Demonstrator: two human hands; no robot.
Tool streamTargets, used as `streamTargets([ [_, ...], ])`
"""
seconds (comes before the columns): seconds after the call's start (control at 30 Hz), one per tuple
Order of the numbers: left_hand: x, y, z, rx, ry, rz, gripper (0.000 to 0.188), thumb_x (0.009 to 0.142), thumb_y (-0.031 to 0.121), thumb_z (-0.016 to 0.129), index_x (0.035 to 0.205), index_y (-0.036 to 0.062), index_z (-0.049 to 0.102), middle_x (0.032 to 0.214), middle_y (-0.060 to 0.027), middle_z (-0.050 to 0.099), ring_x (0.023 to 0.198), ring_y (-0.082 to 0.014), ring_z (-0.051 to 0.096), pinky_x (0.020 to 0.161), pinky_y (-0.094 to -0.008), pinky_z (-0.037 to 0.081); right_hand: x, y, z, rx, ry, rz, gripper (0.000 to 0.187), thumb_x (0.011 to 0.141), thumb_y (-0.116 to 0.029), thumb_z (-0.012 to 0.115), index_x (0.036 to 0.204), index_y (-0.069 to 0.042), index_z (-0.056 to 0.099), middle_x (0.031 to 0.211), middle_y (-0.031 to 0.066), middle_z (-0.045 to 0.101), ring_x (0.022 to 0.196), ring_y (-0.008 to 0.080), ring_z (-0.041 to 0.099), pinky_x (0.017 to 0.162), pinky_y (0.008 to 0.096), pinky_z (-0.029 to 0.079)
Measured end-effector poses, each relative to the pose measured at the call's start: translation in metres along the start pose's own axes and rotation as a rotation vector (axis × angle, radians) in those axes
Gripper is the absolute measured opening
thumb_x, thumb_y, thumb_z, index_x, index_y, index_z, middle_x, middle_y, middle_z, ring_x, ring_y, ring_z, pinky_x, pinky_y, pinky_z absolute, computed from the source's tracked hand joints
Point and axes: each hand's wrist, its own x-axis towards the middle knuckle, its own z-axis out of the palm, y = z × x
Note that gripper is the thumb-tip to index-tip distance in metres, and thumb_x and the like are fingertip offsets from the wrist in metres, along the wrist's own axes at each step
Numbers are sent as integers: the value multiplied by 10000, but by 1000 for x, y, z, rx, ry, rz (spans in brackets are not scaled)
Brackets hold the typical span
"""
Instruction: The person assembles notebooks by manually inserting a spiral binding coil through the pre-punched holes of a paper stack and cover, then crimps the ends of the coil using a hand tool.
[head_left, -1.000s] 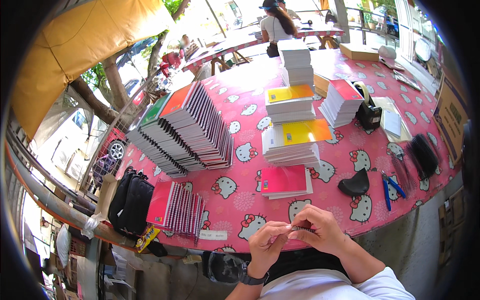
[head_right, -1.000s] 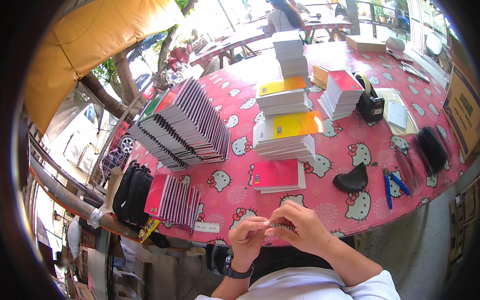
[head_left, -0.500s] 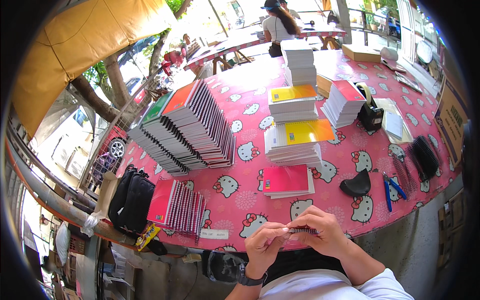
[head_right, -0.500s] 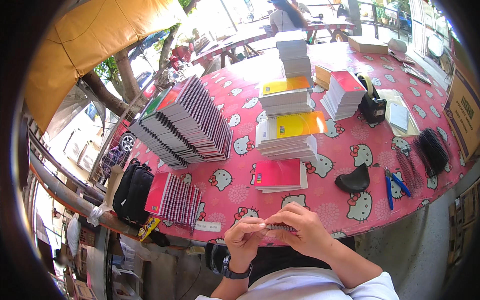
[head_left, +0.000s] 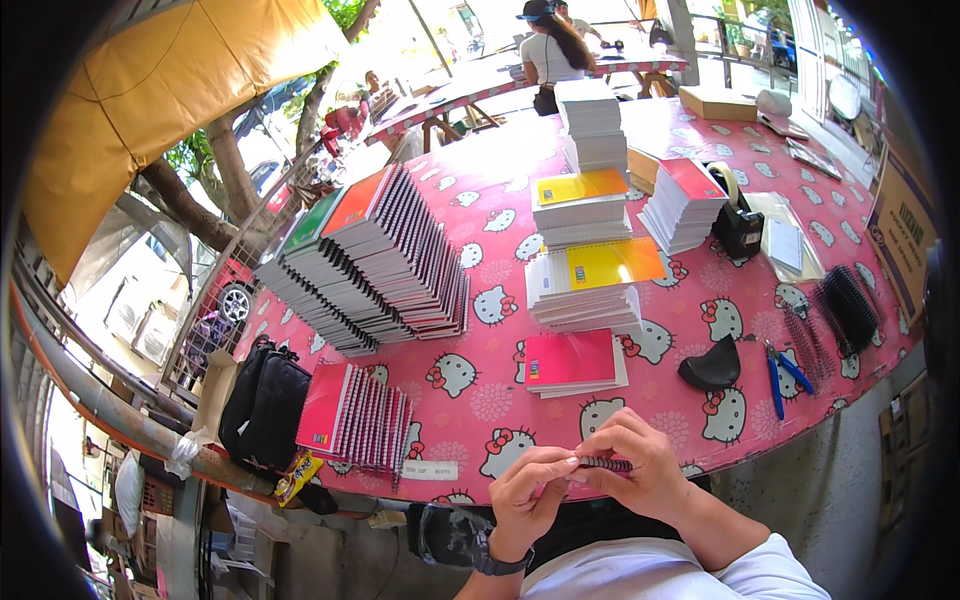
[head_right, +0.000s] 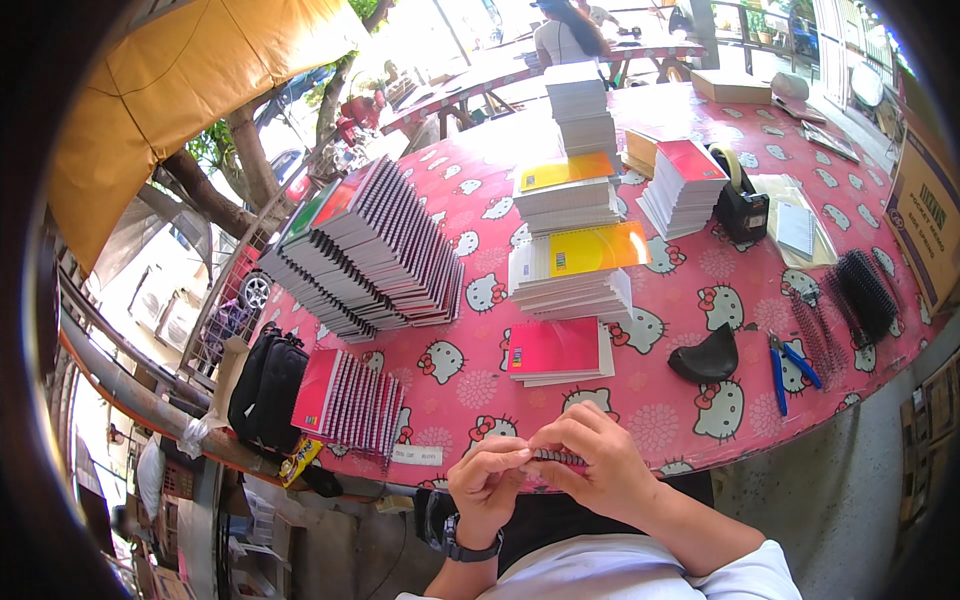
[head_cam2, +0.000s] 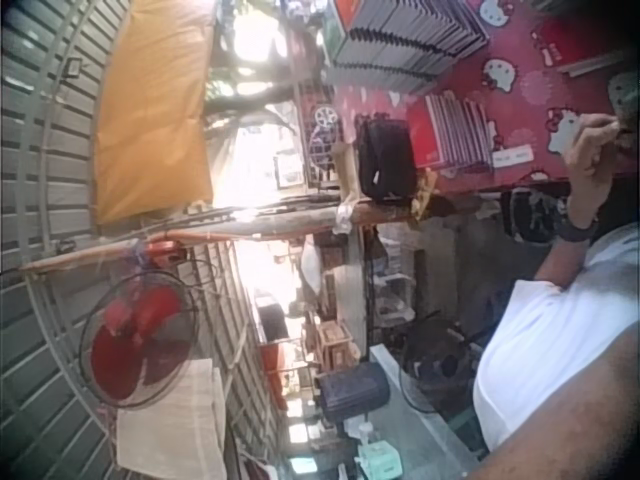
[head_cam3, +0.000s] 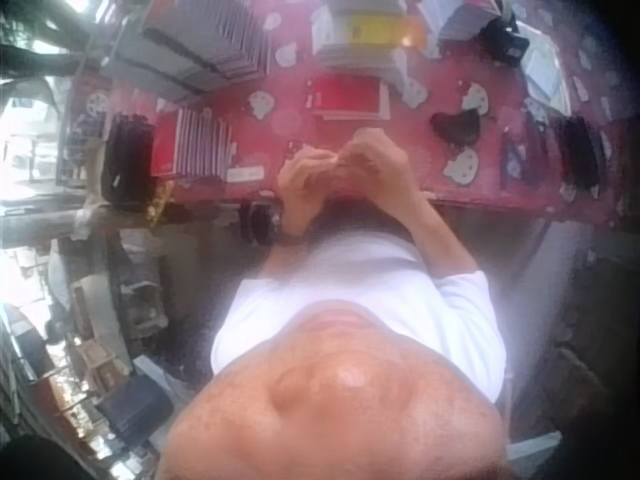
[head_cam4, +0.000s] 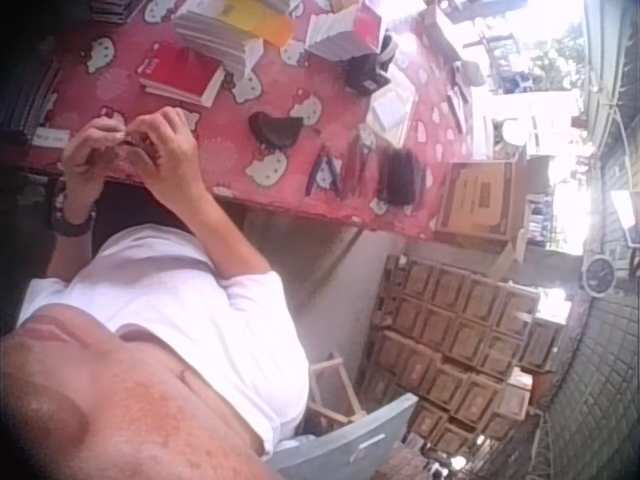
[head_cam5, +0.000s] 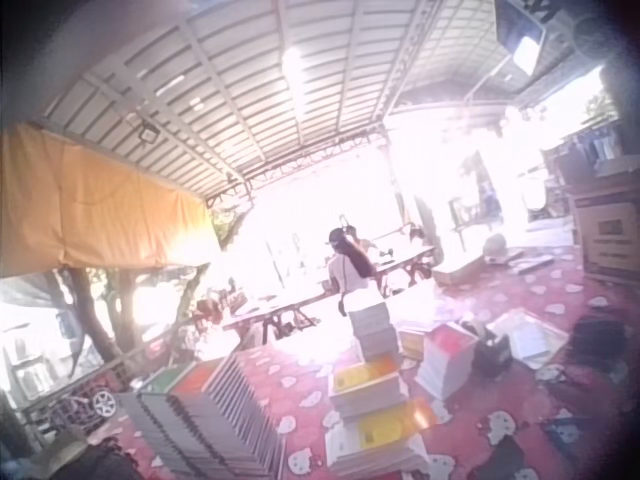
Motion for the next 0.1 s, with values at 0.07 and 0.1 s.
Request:
streamTargets([
  [0.07, 2, 0, 0, 3, -6, 16, 157, 821, -84, 664, 952, 3, 671, 946, -127, 670, 784, -136, 607, 623, -224, 465, 0, 2, 1, -37, 29, -60, 254, 737, -73, 771, 959, -77, 648, 860, 65, 614, 819, 242, 572, 702, 345, 477],
  [0.1, 2, 0, 0, 4, -6, 17, 157, 821, -84, 664, 952, 3, 671, 946, -127, 670, 784, -136, 607, 623, -224, 465, -1, 4, 0, -37, 11, -58, 266, 733, -78, 773, 968, -82, 649, 877, 73, 622, 831, 244, 573, 710, 354, 482],
])
